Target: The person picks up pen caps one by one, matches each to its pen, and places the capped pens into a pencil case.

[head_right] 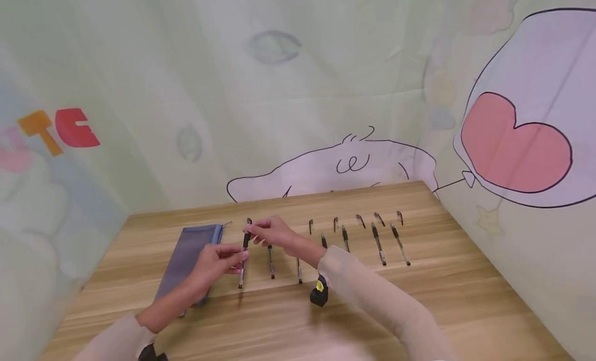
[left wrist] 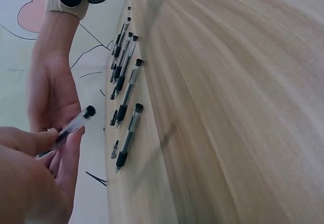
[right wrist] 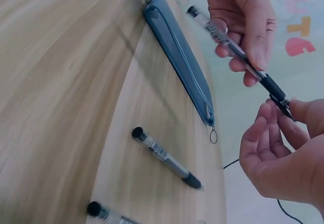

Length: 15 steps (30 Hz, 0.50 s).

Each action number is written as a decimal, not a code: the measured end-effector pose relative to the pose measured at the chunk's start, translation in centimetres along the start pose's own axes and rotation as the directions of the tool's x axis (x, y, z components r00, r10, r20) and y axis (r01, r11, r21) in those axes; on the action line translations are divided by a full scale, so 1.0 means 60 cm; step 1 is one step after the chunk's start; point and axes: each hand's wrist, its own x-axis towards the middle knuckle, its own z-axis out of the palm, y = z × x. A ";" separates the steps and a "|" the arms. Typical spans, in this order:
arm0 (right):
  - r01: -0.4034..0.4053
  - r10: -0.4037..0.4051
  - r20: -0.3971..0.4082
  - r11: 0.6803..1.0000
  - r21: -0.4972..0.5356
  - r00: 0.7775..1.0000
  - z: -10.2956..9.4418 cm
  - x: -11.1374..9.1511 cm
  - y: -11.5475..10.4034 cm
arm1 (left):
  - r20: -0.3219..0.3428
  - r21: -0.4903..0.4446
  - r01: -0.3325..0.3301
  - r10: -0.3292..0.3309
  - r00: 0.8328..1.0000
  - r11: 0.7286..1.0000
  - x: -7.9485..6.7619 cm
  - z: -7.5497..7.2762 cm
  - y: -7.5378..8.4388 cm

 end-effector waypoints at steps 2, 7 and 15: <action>-0.003 0.003 0.023 1.000 0.021 1.000 -0.003 0.000 0.005 | -0.001 0.002 -0.006 0.006 1.000 1.000 -0.001 -0.002 -0.003; -0.027 0.025 0.042 0.999 0.044 0.999 -0.018 -0.002 0.018 | -0.035 0.002 0.040 -0.040 0.999 0.999 0.003 -0.010 -0.014; -0.056 0.052 0.060 0.996 0.073 0.997 -0.046 -0.015 0.030 | -0.108 0.016 0.127 -0.125 0.986 0.992 0.018 -0.022 -0.025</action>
